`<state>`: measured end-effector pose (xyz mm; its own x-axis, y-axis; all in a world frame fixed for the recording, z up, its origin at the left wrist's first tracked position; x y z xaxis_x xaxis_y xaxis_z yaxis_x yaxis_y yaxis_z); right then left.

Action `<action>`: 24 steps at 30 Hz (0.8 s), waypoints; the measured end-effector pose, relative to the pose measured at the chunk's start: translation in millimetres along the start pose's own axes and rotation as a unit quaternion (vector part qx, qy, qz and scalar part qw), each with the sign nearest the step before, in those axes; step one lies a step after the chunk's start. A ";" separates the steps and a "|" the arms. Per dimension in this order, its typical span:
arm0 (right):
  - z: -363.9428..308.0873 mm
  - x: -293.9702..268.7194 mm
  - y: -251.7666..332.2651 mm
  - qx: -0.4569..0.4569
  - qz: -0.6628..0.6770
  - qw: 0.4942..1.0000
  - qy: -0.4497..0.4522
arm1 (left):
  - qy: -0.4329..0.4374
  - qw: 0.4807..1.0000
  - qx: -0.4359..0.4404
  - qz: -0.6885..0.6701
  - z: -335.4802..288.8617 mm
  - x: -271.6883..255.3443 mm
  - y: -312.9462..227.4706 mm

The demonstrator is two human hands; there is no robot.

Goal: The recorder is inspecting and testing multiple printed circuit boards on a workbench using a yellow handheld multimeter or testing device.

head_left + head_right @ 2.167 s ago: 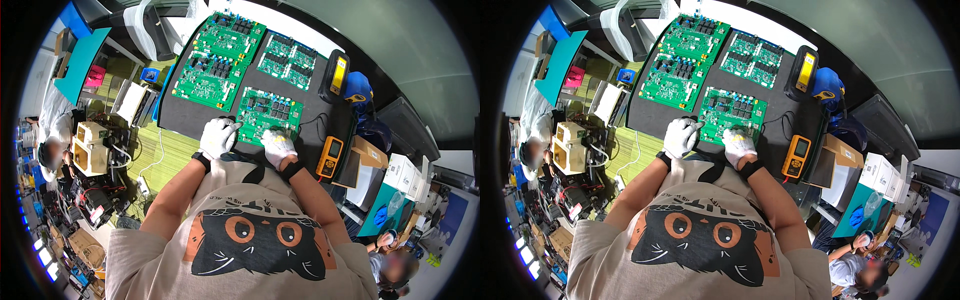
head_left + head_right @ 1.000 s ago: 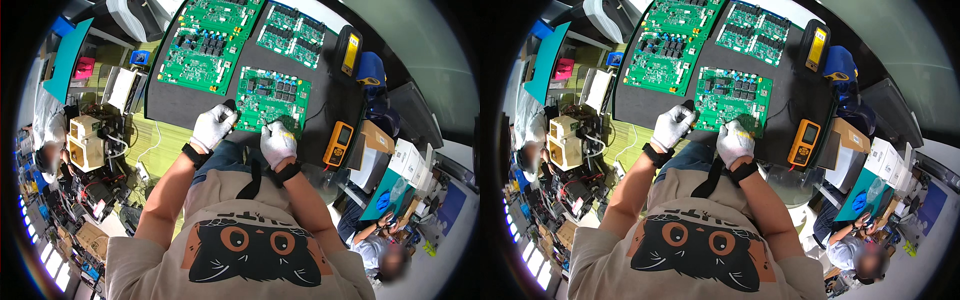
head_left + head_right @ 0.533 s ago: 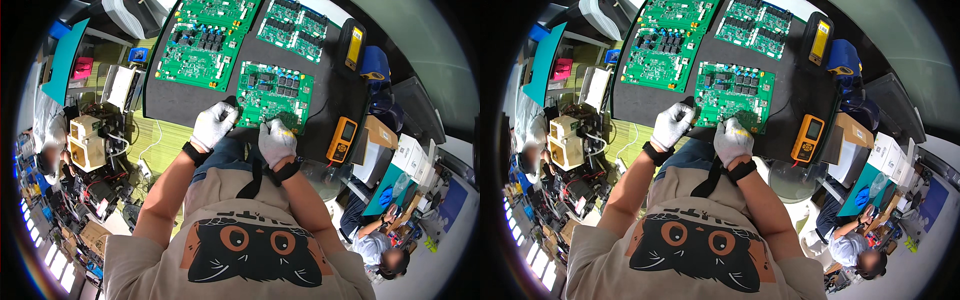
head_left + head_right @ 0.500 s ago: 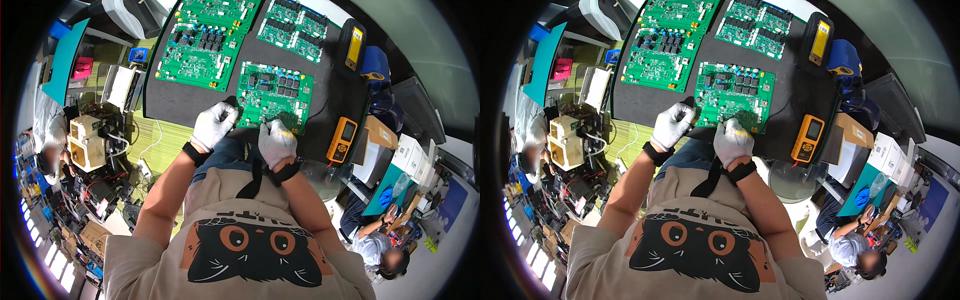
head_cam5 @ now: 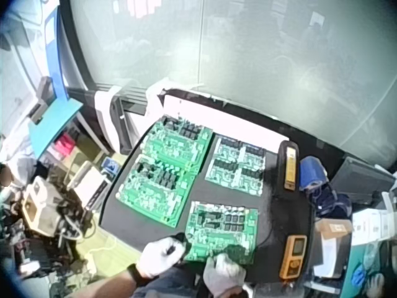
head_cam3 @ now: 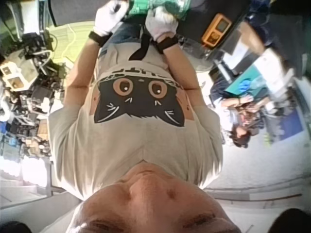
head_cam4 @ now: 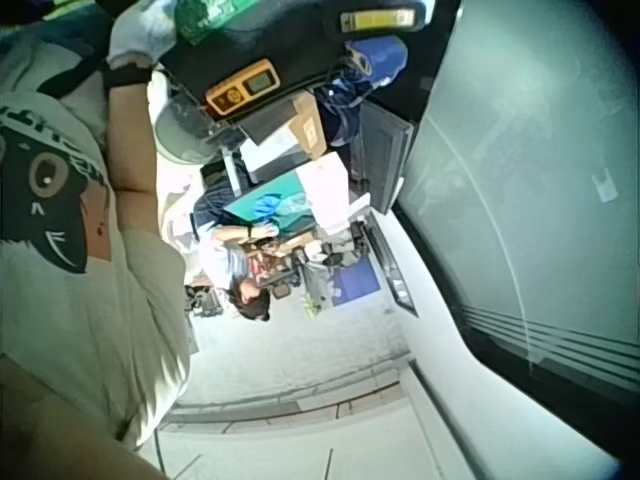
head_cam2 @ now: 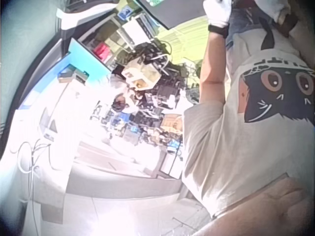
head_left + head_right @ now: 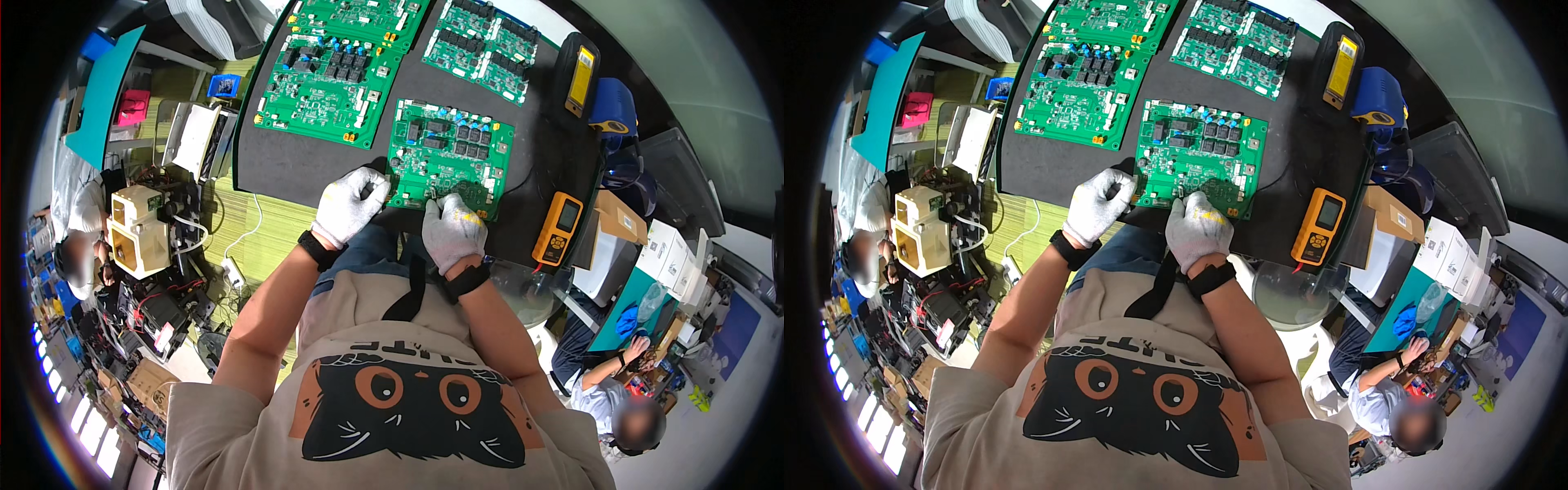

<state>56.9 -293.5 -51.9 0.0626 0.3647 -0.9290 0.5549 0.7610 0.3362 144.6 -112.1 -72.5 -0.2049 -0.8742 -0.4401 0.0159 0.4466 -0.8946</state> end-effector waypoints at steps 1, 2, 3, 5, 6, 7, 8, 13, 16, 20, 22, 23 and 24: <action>-0.2 -0.1 0.4 0.000 0.001 1.000 -0.001 | 0.002 1.000 -0.008 0.004 -0.7 0.0 2.1; -0.4 0.0 0.5 0.001 0.001 1.000 0.000 | -0.001 1.000 0.000 0.002 -0.8 -0.9 0.5; -0.4 -0.2 0.7 0.001 -0.003 1.000 0.000 | -0.003 1.000 0.006 0.003 -0.7 -1.1 -0.6; -0.7 0.0 0.1 0.002 -0.014 1.000 0.003 | -0.005 1.000 0.013 0.002 -0.4 -0.4 -2.3; -0.5 -0.1 0.3 0.003 -0.012 1.000 0.001 | -0.005 1.000 0.013 0.000 -0.4 -0.5 -2.6; -0.6 0.1 0.8 0.003 -0.011 1.000 0.001 | -0.005 1.000 0.011 0.002 -0.7 -1.0 -2.4; -1.0 0.4 1.3 0.004 -0.009 1.000 0.000 | -0.006 1.000 0.014 0.001 -0.7 -1.7 -3.0; -1.8 2.1 2.2 0.018 0.007 1.000 -0.004 | -0.008 1.000 0.016 0.019 -1.5 -1.3 -4.5; -2.2 4.9 2.1 0.027 0.003 1.000 0.006 | -0.016 0.999 0.046 0.024 -1.7 -4.4 -12.1; -2.9 3.5 2.1 0.021 0.007 1.000 -0.004 | -0.007 1.000 0.024 0.013 -3.1 -3.4 -9.0; -4.0 4.2 4.3 0.001 0.004 1.000 -0.001 | -0.021 0.999 0.046 0.011 -4.5 -5.6 -12.3; -4.0 3.8 5.3 -0.009 0.003 1.000 -0.001 | -0.029 0.998 0.063 0.011 -5.6 -6.7 -15.1; -4.1 3.6 4.9 -0.012 -0.001 1.000 0.002 | -0.037 0.996 0.077 0.011 -6.2 -7.4 -17.4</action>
<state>56.4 -286.2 -53.0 0.0583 0.3663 -0.9287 0.5348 0.7741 0.3388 139.8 -112.2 -53.2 -0.1306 -0.8790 -0.4587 0.1715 0.4356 -0.8836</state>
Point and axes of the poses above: each hand's wrist, its own z-axis towards the middle knuckle, its own x-axis out of the palm, y = z × x, the point moved 10 cm from there along z, towards the middle knuckle, and after that the axes turned 13 degrees about -y, right-handed, at the moved point
